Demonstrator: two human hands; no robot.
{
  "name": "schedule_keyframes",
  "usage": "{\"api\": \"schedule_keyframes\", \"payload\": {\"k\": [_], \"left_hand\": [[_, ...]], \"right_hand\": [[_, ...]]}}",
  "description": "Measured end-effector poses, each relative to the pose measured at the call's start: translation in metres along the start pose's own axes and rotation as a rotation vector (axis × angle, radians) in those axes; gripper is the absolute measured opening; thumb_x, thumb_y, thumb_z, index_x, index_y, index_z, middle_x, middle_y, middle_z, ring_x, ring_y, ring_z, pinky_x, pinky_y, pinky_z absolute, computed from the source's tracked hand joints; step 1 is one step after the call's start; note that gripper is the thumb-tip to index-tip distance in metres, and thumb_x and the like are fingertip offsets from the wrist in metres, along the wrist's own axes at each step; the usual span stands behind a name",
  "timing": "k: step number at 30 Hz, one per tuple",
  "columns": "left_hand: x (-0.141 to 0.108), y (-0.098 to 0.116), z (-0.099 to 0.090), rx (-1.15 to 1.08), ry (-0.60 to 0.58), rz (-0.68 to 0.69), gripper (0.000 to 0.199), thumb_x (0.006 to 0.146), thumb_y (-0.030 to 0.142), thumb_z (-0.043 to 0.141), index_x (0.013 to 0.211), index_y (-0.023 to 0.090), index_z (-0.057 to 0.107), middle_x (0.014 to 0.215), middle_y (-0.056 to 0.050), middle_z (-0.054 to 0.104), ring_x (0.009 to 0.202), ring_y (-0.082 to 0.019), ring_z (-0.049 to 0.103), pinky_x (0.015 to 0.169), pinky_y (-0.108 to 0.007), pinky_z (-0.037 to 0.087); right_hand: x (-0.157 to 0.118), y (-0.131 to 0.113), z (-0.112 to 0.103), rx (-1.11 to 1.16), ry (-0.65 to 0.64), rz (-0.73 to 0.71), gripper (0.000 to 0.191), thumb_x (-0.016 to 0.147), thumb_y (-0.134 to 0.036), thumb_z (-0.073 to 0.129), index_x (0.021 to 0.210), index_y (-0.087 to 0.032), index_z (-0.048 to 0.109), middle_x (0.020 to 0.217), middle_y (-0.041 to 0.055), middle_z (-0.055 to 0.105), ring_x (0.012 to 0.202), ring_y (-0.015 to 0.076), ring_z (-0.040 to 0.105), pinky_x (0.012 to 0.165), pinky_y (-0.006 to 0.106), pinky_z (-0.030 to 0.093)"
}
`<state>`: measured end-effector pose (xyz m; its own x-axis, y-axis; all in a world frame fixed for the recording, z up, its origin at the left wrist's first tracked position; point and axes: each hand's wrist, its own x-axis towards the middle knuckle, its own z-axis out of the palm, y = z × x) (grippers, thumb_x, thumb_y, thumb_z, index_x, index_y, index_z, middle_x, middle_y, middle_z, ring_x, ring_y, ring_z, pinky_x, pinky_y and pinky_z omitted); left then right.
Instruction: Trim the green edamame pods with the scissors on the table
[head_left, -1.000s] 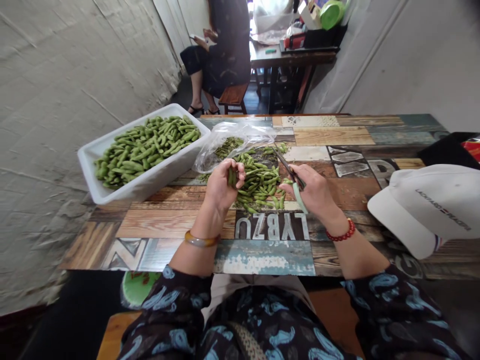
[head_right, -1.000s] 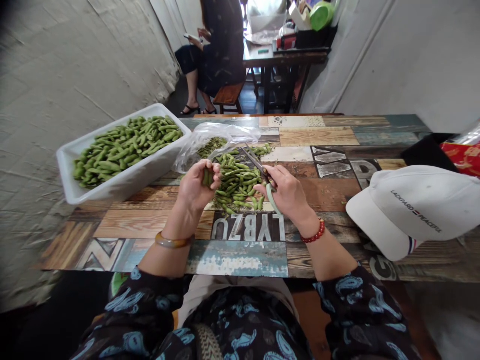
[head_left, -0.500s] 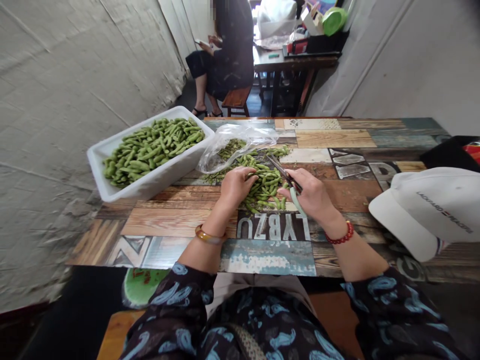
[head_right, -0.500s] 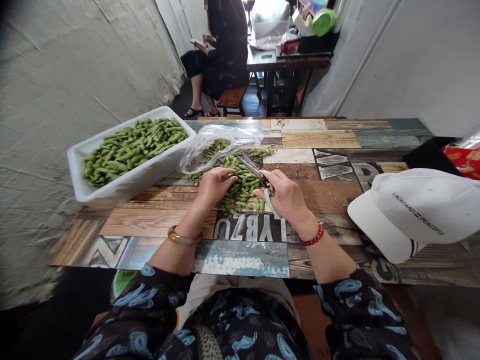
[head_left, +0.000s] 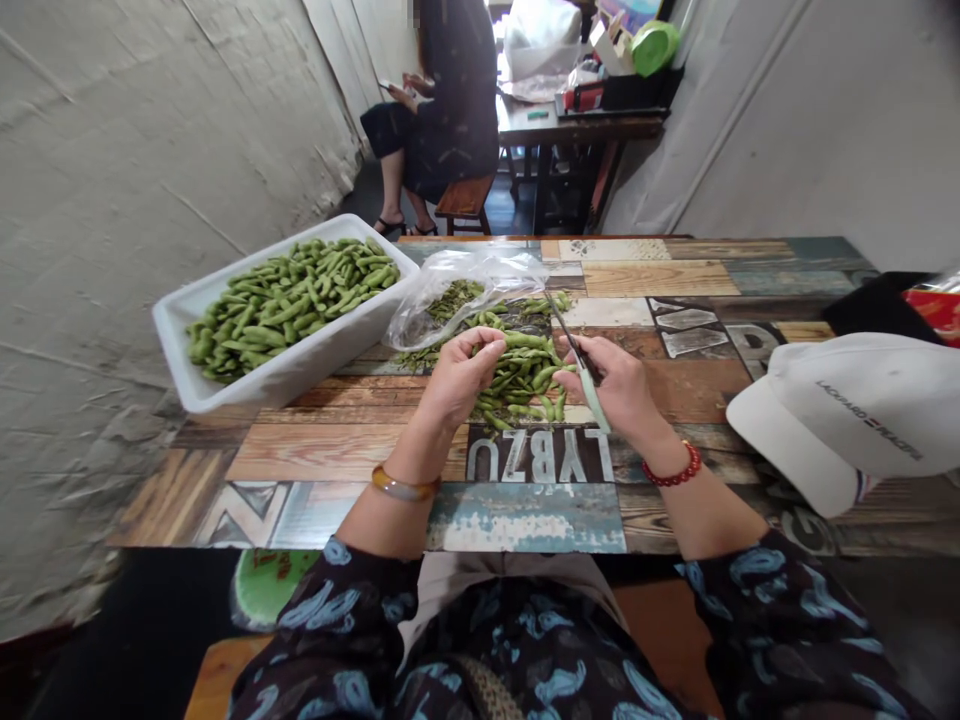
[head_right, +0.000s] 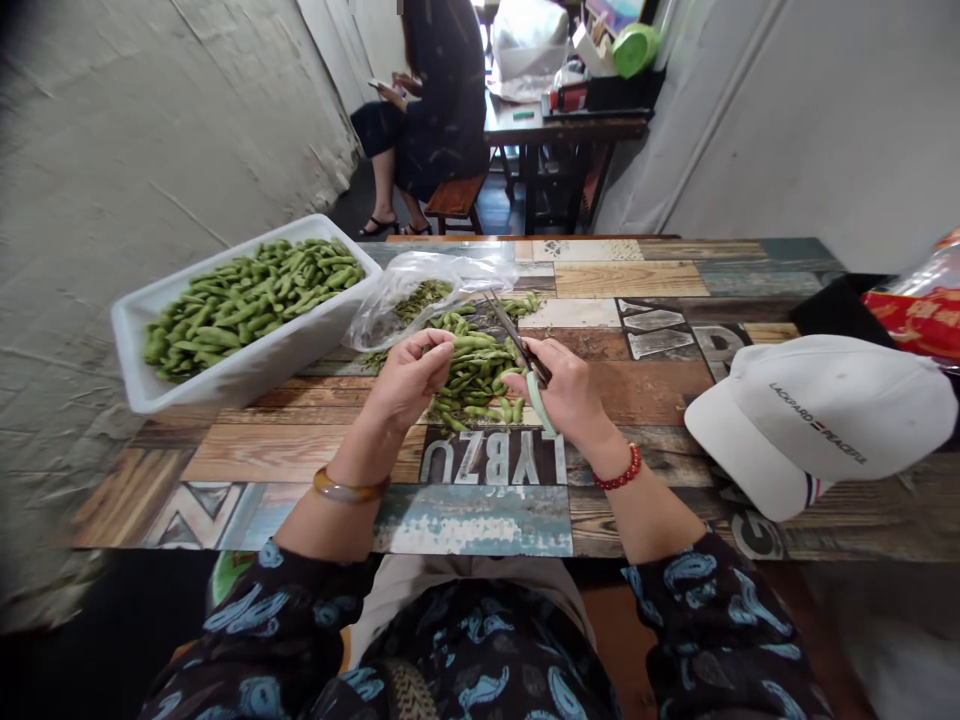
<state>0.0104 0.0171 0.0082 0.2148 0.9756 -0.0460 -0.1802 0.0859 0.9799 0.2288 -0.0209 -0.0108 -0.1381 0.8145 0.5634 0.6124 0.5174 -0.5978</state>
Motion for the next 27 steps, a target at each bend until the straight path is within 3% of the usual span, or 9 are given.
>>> {"api": "schedule_keyframes", "payload": {"k": [4, 8, 13, 16, 20, 24, 27], "left_hand": [[-0.006, -0.005, 0.015, 0.154, -0.087, 0.066, 0.023, 0.076, 0.036, 0.072, 0.083, 0.015, 0.066, 0.058, 0.004, 0.048, 0.049, -0.006, 0.034, 0.048, -0.022, 0.024], [-0.011, -0.005, 0.023, 0.402, -0.198, 0.158, 0.014, 0.079, 0.027, 0.065, 0.078, 0.013, 0.067, 0.069, 0.000, 0.060, 0.063, -0.010, 0.048, 0.059, -0.022, 0.035], [-0.013, -0.008, 0.025, 0.543, -0.299, 0.191, 0.016, 0.081, 0.027, 0.064, 0.082, 0.013, 0.070, 0.067, 0.000, 0.058, 0.058, -0.009, 0.042, 0.055, -0.024, 0.030], [-0.013, -0.013, 0.026, 0.602, -0.338, 0.290, 0.015, 0.078, 0.026, 0.068, 0.069, 0.014, 0.067, 0.060, 0.002, 0.048, 0.058, -0.010, 0.040, 0.056, -0.024, 0.028], [-0.013, -0.010, 0.026, 0.477, -0.357, 0.172, 0.023, 0.077, 0.030, 0.069, 0.065, 0.014, 0.059, 0.058, 0.004, 0.041, 0.056, -0.008, 0.035, 0.054, -0.023, 0.026], [-0.013, -0.002, 0.021, 0.160, -0.202, 0.039, 0.025, 0.077, 0.033, 0.071, 0.073, 0.017, 0.051, 0.059, 0.007, 0.040, 0.050, -0.005, 0.031, 0.049, -0.021, 0.024], [-0.012, -0.001, 0.018, -0.011, -0.146, -0.017, 0.028, 0.075, 0.035, 0.073, 0.077, 0.018, 0.050, 0.057, 0.008, 0.039, 0.044, -0.004, 0.029, 0.044, -0.021, 0.021]], "right_hand": [[0.001, -0.012, 0.000, 0.111, 0.022, 0.037, 0.031, 0.087, -0.037, 0.069, 0.112, -0.020, 0.065, 0.089, 0.0044, 0.072, 0.076, 0.0184, 0.069, 0.075, 0.033, 0.058], [0.002, -0.019, -0.001, 0.083, 0.062, 0.047, 0.016, 0.086, -0.024, 0.063, 0.101, -0.019, 0.065, 0.085, 0.0031, 0.071, 0.073, 0.0163, 0.068, 0.075, 0.030, 0.057], [0.003, -0.018, -0.002, 0.062, -0.022, -0.040, 0.019, 0.085, -0.019, 0.059, 0.104, -0.019, 0.064, 0.090, 0.0054, 0.071, 0.078, 0.0177, 0.068, 0.076, 0.031, 0.057], [0.001, -0.020, -0.001, 0.056, -0.120, -0.116, 0.021, 0.086, -0.021, 0.060, 0.106, -0.019, 0.064, 0.091, 0.0066, 0.071, 0.082, 0.0198, 0.068, 0.077, 0.033, 0.057], [0.002, -0.022, -0.004, 0.101, -0.089, -0.059, 0.022, 0.088, -0.025, 0.063, 0.109, -0.020, 0.063, 0.089, 0.0043, 0.070, 0.079, 0.0182, 0.067, 0.077, 0.032, 0.057], [0.004, -0.016, -0.010, 0.064, -0.047, 0.002, 0.030, 0.089, -0.036, 0.066, 0.115, -0.021, 0.063, 0.092, 0.0050, 0.068, 0.076, 0.0177, 0.064, 0.075, 0.033, 0.056], [0.003, -0.010, -0.010, 0.011, -0.102, -0.030, 0.041, 0.086, -0.045, 0.070, 0.118, -0.021, 0.061, 0.100, 0.0077, 0.066, 0.076, 0.0187, 0.062, 0.072, 0.034, 0.056]]}}
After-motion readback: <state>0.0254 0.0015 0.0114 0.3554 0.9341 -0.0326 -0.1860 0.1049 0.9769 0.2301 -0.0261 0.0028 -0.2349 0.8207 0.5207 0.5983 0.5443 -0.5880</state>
